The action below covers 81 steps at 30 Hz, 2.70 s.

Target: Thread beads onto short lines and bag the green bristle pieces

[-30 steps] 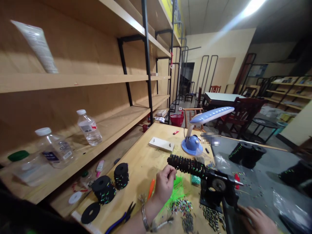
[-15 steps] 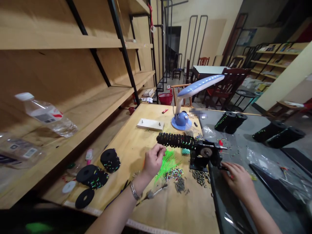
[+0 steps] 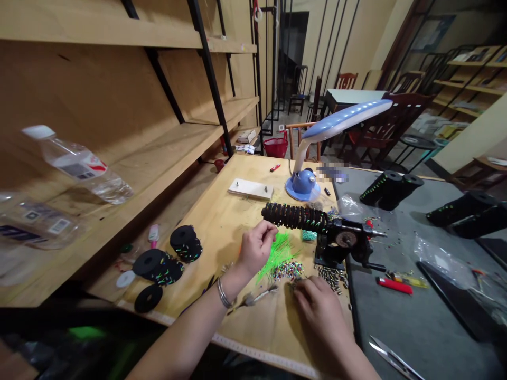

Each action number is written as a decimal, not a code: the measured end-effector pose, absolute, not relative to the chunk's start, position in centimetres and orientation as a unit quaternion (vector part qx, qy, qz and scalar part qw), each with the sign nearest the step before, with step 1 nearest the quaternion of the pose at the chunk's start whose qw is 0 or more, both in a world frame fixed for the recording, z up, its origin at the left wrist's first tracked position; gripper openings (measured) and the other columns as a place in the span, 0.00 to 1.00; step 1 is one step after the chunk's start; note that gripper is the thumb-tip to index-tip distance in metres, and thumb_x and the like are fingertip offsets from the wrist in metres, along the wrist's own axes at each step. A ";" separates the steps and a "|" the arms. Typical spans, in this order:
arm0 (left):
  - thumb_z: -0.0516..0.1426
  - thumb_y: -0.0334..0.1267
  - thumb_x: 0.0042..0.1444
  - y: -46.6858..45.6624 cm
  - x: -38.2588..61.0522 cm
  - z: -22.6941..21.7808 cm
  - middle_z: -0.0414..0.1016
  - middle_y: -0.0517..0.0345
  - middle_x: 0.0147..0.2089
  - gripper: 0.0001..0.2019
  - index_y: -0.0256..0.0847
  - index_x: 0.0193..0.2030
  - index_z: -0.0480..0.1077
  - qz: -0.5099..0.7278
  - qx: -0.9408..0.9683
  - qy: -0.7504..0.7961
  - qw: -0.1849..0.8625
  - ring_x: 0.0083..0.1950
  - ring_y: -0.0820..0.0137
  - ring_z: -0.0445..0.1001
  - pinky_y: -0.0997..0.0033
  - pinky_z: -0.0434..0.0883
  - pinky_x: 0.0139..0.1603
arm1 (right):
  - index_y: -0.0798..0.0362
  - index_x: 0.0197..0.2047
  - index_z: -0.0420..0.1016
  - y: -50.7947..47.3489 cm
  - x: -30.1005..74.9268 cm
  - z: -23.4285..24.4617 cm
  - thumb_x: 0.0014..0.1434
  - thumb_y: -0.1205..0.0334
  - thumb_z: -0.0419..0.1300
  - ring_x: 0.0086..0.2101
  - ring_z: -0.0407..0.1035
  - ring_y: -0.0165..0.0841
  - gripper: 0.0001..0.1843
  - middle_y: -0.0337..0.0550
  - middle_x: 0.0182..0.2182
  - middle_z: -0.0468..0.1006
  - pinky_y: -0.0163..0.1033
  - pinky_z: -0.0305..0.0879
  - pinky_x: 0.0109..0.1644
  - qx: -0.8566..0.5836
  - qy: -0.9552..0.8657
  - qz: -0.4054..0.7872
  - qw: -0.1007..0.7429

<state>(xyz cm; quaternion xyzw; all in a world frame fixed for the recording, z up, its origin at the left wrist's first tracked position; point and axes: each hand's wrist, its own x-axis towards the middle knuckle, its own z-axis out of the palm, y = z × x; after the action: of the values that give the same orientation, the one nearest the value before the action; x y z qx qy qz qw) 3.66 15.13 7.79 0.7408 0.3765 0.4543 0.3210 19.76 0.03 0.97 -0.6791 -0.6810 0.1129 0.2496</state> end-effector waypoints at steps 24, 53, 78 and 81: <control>0.52 0.36 0.63 15.2 3.9 7.9 0.68 0.64 0.24 0.09 0.41 0.31 0.68 0.448 0.738 0.377 0.335 0.24 0.75 0.65 0.76 0.61 0.28 | 0.57 0.38 0.78 5.4 17.5 3.1 0.60 0.71 0.54 0.38 0.74 0.45 0.10 0.55 0.36 0.80 0.40 0.62 0.38 -0.730 -0.676 0.100 0.007; 0.51 0.33 0.62 15.1 4.2 7.9 0.65 0.64 0.23 0.10 0.40 0.29 0.67 0.454 0.715 0.368 0.383 0.25 0.75 0.63 0.77 0.59 0.28 | 0.51 0.31 0.72 3.2 18.3 -0.1 0.64 0.67 0.52 0.32 0.72 0.38 0.12 0.43 0.29 0.77 0.38 0.62 0.36 -0.696 -0.687 0.026 0.206; 0.52 0.32 0.61 15.9 4.2 7.8 0.59 0.67 0.22 0.09 0.38 0.29 0.67 0.445 0.697 0.318 0.463 0.24 0.76 0.57 0.77 0.55 0.26 | 0.53 0.38 0.73 10.7 16.6 7.9 0.68 0.55 0.51 0.36 0.76 0.34 0.14 0.56 0.55 0.71 0.34 0.69 0.30 -0.644 -0.627 -0.160 0.408; 0.52 0.33 0.61 15.9 4.2 8.1 0.60 0.66 0.22 0.09 0.38 0.29 0.67 0.445 0.693 0.315 0.471 0.24 0.76 0.58 0.77 0.55 0.26 | 0.53 0.38 0.73 10.7 16.4 8.2 0.69 0.54 0.50 0.36 0.76 0.34 0.16 0.55 0.55 0.72 0.34 0.68 0.28 -0.655 -0.618 -0.172 0.399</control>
<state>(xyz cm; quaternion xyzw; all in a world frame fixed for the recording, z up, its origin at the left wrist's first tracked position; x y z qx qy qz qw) 4.17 15.91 8.08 0.6931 0.3154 0.4450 0.4712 16.40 10.73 8.24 -0.6550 -0.6184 -0.1724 0.3986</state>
